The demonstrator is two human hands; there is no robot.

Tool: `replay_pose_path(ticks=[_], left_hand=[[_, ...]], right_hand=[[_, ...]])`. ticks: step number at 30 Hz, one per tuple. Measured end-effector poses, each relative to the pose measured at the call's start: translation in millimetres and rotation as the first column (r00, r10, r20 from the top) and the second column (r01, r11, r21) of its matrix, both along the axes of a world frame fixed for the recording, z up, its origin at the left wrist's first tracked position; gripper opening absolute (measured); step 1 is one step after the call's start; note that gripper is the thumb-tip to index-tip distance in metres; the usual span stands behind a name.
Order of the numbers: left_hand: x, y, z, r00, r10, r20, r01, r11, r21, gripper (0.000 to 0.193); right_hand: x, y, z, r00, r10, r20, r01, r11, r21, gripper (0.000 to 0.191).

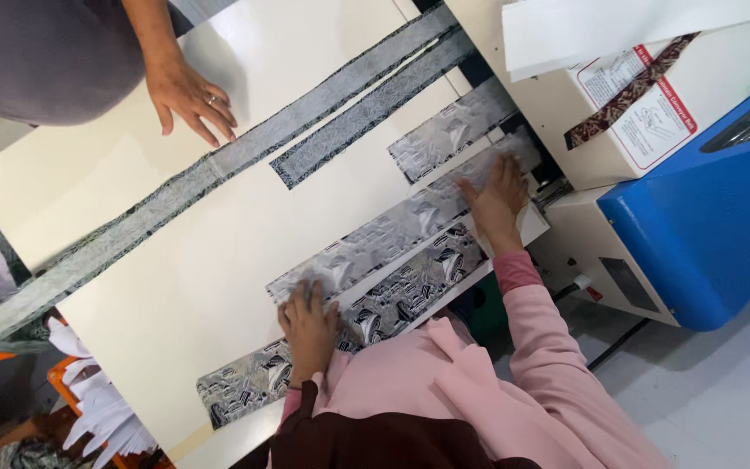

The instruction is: The person places patterned paper sheets onto a conveyor and inserts white paper sheets between them, repeating the sequence to assemble layered paper products. A coworker assists by feeding additional sheets into the machine.

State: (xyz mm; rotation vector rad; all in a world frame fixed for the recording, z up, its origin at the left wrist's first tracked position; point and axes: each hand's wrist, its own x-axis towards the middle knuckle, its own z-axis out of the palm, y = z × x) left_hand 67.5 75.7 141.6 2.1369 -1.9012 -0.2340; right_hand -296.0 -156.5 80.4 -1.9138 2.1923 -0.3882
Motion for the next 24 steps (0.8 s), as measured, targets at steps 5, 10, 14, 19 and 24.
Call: replay_pose_path(ticks=[5, 10, 14, 19, 24], left_hand=[[-11.8, -13.8, 2.1, 0.998, -0.07, -0.004, 0.07, 0.997, 0.011, 0.053], [-15.1, -18.8, -1.5, 0.996, -0.09, -0.001, 0.09, 0.995, 0.047, 0.051], [-21.3, -22.9, 0.5, 0.996, -0.088, -0.02, 0.088, 0.995, 0.035, 0.05], [-19.5, -21.0, 12.5, 0.973, -0.085, -0.215, 0.09, 0.996, 0.013, 0.043], [-14.1, -9.6, 15.5, 0.915, -0.133, -0.38, 0.191, 0.974, 0.12, 0.03]], right_hand=[[-12.2, -14.6, 8.8, 0.998, -0.039, -0.044, 0.041, 0.998, 0.042, 0.106], [-14.5, -24.7, 13.1, 0.996, -0.071, -0.052, 0.078, 0.986, 0.149, 0.11], [-19.9, -27.9, 12.2, 0.996, -0.076, -0.041, 0.082, 0.98, 0.179, 0.108], [-21.5, -24.2, 9.7, 0.997, 0.002, -0.072, 0.001, 0.999, 0.04, 0.102], [11.8, 16.5, 20.9, 0.918, 0.379, 0.119, -0.35, 0.913, -0.207, 0.052]])
